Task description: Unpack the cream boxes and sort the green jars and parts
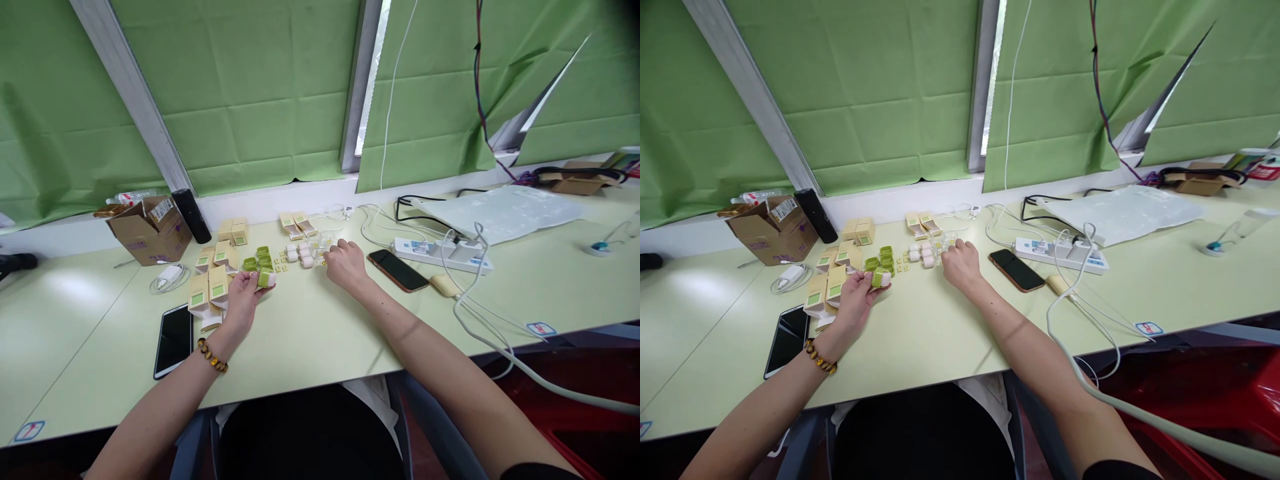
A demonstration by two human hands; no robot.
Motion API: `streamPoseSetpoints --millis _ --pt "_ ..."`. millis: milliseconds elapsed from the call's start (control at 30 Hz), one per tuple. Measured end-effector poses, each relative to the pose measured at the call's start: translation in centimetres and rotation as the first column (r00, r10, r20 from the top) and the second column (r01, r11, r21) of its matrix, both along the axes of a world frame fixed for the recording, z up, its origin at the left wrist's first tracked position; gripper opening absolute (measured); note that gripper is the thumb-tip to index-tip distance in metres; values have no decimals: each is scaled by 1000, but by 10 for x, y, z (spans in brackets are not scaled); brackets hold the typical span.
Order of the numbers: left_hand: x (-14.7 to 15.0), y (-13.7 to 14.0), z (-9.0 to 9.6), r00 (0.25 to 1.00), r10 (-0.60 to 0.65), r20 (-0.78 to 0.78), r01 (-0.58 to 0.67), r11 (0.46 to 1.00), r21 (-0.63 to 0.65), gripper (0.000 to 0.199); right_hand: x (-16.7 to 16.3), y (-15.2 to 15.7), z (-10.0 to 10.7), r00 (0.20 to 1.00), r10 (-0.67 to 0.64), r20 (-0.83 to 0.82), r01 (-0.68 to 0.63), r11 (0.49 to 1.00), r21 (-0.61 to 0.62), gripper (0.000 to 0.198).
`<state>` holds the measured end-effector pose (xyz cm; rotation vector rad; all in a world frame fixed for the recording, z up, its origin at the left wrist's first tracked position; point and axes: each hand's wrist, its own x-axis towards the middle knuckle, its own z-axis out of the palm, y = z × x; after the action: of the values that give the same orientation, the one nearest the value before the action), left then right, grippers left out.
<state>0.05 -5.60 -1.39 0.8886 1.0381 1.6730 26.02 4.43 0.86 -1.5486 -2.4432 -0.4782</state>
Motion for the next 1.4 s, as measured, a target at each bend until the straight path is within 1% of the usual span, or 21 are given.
streamPoseSetpoints --millis 233,367,500,567,633,733,800,933,1000,1067,1100,1200,1300,1400 --pt "0 0 1 1000 1 15 -1 1000 -14 43 -1 1 -3 1000 8 22 -8 1000 -15 24" --pt "-1 2 -2 1000 11 20 -10 1000 -9 42 -1 1 -2 1000 3 29 -3 1000 -19 24" --pt "-3 4 -5 1000 -5 21 5 1000 -18 40 -1 -2 -1 1000 -4 9 5 1000 -24 22" --pt "-3 5 -6 999 -7 34 8 1000 -21 39 -1 -4 1 1000 -4 -23 4 1000 0 20" --pt "-3 5 -5 999 -11 51 12 1000 -19 37 0 -7 5 996 11 -87 -6 998 59 18" --pt "-2 3 -2 997 -35 69 37 999 -24 31 0 -14 9 976 78 -205 -46 986 159 23" --pt "0 0 1 995 -58 85 61 997 -37 25 -3 -20 8 955 152 -253 -104 975 196 27" --pt "3 -5 8 987 -104 120 112 992 -56 17 -19 -34 0 917 303 -260 -251 944 215 33" --pt "4 -6 10 983 -129 128 137 989 -57 17 -26 -39 -3 912 337 -233 -294 934 203 31" --pt "4 -7 12 982 -137 130 146 988 -57 16 -28 -39 -3 929 315 -193 -284 943 172 28" --pt "4 -7 12 982 -136 128 144 988 -56 17 -26 -36 -2 945 279 -172 -254 955 156 26" --pt "3 -7 12 985 -132 109 138 989 -54 17 -11 -22 2 985 120 -127 -102 985 142 22" --pt "3 -8 11 987 -138 88 143 988 -59 17 6 -5 2 995 8 -97 4 993 121 23" --pt "3 -8 11 987 -132 92 138 989 -62 17 12 4 -2 998 -15 -58 18 998 56 24"
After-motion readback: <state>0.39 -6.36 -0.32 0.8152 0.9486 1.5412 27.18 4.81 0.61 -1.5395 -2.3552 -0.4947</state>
